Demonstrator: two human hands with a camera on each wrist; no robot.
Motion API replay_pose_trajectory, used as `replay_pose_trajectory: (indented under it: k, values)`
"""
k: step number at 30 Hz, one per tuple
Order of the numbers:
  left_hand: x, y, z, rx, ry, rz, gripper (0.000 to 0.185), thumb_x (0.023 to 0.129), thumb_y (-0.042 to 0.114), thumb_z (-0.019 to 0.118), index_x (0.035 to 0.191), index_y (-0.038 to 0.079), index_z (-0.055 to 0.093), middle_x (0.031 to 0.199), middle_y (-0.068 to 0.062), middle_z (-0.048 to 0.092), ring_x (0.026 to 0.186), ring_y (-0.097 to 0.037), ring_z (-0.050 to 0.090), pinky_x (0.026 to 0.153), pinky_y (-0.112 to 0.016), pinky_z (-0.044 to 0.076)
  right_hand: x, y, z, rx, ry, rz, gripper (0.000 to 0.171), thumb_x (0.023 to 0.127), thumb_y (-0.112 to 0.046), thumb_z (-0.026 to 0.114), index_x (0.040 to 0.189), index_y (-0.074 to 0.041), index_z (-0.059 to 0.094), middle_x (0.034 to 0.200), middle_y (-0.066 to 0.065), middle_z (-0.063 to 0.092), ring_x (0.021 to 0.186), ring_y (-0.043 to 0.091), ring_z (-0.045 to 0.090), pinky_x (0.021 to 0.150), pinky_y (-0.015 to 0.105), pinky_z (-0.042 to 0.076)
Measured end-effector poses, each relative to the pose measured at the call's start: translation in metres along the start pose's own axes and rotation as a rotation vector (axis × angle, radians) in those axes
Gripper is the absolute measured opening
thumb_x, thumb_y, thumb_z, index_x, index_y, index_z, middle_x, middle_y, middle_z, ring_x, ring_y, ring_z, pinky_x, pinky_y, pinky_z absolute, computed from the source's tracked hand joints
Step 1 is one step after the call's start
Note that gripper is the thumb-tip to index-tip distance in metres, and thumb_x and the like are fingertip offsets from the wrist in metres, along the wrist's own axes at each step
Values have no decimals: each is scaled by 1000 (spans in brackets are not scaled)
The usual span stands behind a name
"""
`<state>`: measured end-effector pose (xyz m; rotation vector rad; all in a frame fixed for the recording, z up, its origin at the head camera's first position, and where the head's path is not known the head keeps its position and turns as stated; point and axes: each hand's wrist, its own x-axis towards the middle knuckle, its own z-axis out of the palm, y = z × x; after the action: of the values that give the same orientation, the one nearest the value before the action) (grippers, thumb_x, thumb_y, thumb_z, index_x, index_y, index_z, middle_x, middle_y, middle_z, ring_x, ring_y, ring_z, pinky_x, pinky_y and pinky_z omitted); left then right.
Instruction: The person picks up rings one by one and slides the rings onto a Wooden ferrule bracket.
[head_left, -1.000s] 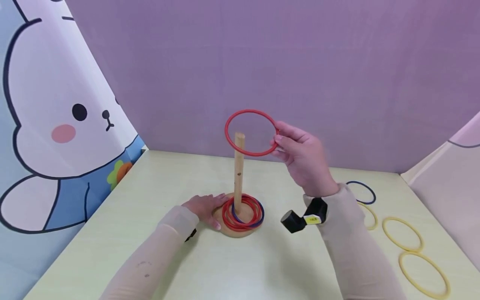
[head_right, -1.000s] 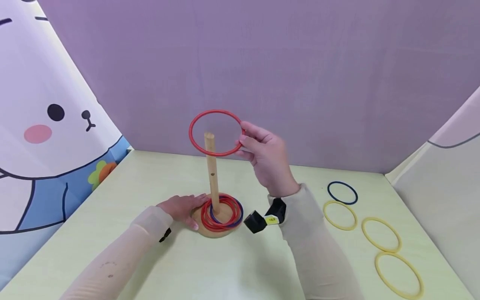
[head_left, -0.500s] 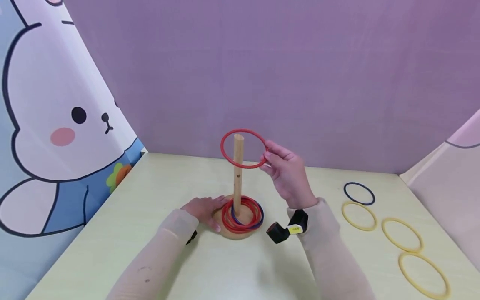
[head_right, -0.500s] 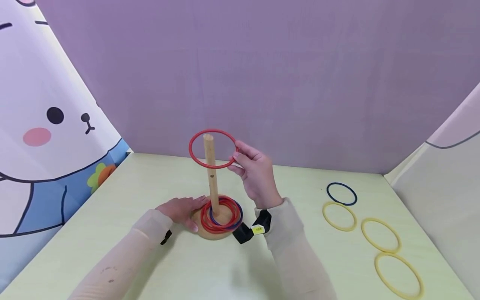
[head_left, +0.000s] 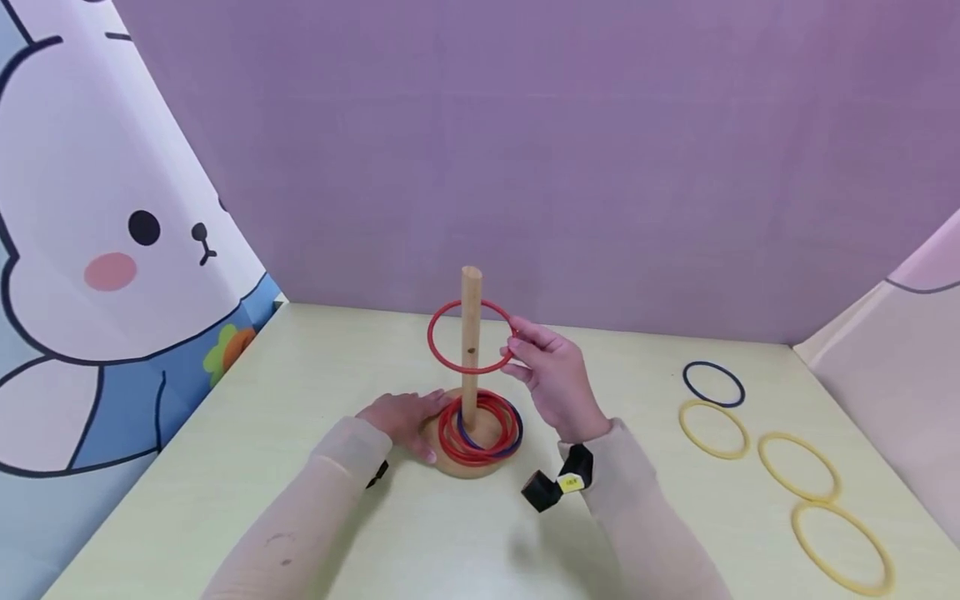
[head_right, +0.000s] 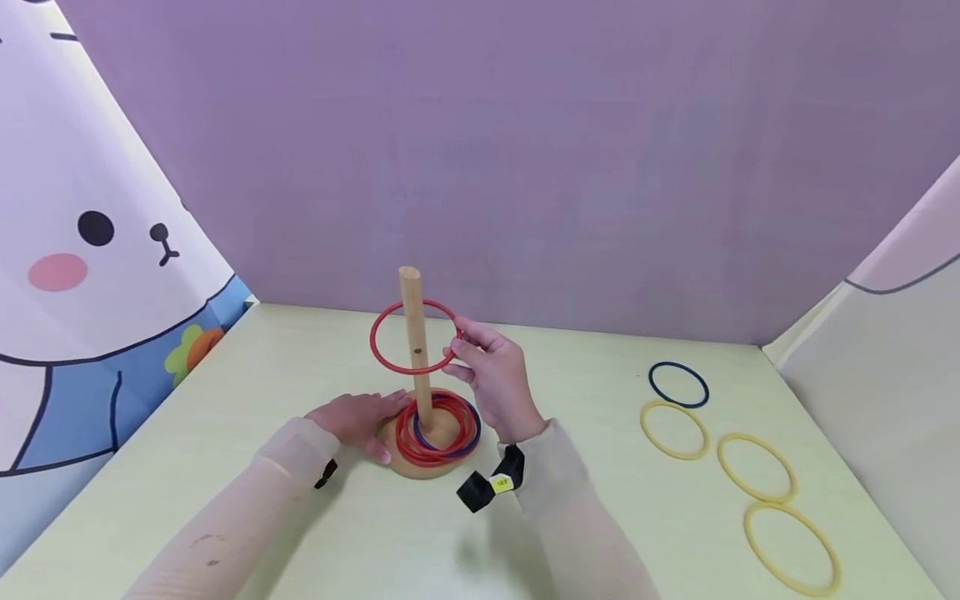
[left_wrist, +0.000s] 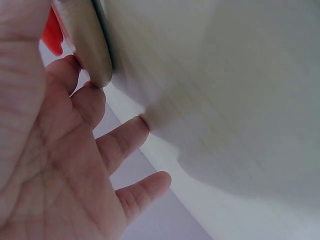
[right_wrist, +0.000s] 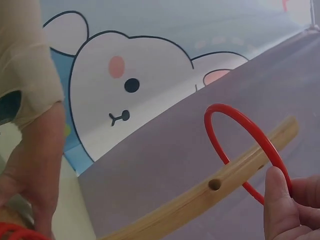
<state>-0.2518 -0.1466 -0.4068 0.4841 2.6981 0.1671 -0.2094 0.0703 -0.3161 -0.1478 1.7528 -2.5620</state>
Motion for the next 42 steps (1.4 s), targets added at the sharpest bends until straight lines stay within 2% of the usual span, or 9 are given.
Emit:
replay_pose_trajectory:
  k: [7,14,19,23,28,32,39,42]
  values:
    - [-1,-3,0,0,-1,14,95,73,41,84,152,29,33,155,-2,38,139,-34,38,103,-57,40,-1,17,-3,-50,14,3,39,97,6,50,136,10,49,87,1,57,75,8,62,70,21,57]
    - [-6,-11,2,-39,10,31,95,74,38,84,153,29,32,157,0,34,139,-37,36,104,-59,38,1,32,-4,-45,16,19,38,96,9,49,134,14,48,86,1,57,73,8,62,69,20,57]
    - [-7,-11,2,-34,11,58,95,74,40,83,153,28,31,157,1,34,140,-38,36,105,-58,37,-2,40,-9,-14,29,58,38,97,9,48,134,15,47,85,0,57,72,7,62,67,19,56]
    - [-6,-9,1,-36,12,64,95,74,40,83,153,26,33,155,-2,37,139,-37,36,106,-57,36,-5,47,-13,32,20,90,39,97,10,45,135,18,43,84,0,57,70,6,62,65,16,55]
    - [-4,-10,2,-23,25,68,92,74,41,84,151,24,38,150,-6,45,137,-36,40,109,-57,33,-7,56,-20,32,17,108,39,96,12,45,134,20,42,83,0,58,70,6,62,64,15,55]
    - [-1,-10,2,-26,32,57,93,73,43,84,151,27,36,145,-7,51,136,-33,42,109,-57,32,-8,65,-26,18,16,138,39,96,12,45,134,20,42,82,1,59,70,6,62,64,15,54]
    - [2,-9,3,-11,27,56,94,74,43,83,152,24,34,156,1,34,140,-34,36,110,-56,32,-8,82,-38,-31,16,184,40,95,11,46,134,19,42,88,5,58,72,6,60,62,15,54]
    - [2,-9,4,10,24,56,94,74,44,82,153,25,33,157,0,34,139,-36,37,108,-56,35,-8,89,-43,-53,13,201,39,96,11,46,134,18,43,88,5,57,72,6,59,63,14,53]
